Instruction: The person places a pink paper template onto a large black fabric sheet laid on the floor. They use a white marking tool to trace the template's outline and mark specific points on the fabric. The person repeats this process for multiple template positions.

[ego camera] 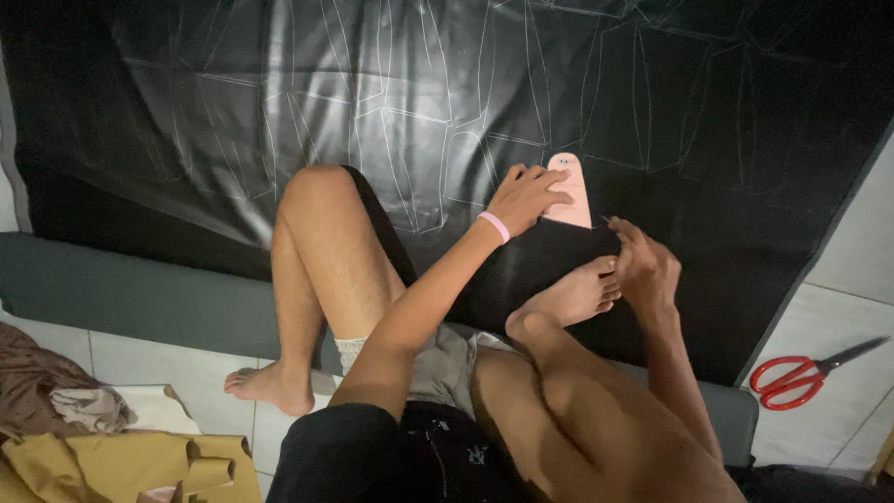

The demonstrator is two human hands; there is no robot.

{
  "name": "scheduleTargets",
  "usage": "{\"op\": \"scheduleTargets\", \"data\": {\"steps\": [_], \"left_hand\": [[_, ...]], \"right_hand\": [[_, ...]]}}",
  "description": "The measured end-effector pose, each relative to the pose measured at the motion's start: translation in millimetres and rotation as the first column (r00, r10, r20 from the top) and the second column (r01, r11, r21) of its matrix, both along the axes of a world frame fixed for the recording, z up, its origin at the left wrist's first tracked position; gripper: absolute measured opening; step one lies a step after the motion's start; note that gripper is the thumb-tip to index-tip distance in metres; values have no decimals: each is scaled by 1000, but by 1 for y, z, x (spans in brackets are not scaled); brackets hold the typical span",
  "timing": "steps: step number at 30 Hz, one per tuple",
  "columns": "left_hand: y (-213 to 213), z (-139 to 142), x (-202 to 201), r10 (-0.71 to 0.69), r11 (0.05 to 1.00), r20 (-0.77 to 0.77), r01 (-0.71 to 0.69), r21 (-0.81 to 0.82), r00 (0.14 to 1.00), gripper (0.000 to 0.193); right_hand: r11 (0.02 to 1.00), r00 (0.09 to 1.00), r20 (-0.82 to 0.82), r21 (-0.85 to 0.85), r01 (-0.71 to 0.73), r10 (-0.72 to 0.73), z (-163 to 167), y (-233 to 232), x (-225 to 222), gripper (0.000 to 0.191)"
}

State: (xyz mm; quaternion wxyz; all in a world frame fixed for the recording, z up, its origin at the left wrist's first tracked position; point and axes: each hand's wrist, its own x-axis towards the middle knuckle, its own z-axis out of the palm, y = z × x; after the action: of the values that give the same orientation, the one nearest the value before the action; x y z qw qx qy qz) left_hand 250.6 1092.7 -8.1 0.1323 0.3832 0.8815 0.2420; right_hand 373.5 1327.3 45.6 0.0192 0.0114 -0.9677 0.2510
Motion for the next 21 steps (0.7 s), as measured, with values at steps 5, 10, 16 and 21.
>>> {"op": "scheduleTargets", "data": {"steps": [5, 10, 16, 21], "left_hand": [[-6, -5, 20, 54, 997, -93, -48, 64, 994, 39], [-6, -4, 27, 111, 991, -106, -102, 85, 988, 34], [-6, 4, 22, 75, 997, -119, -71, 42, 990, 35], [-3, 6, 22, 87, 996, -105, -84, 30, 991, 33]], "right_hand": [[974, 998, 36, -221, 55, -48, -18, -22, -22, 25], [971, 999, 50, -236, 26, -15, -11, -33, -37, 18], [968, 995, 89, -251, -15, 39, 4, -34, -50, 17], [919, 996, -25, -385, -85, 82, 5, -37, -58, 12]]}}
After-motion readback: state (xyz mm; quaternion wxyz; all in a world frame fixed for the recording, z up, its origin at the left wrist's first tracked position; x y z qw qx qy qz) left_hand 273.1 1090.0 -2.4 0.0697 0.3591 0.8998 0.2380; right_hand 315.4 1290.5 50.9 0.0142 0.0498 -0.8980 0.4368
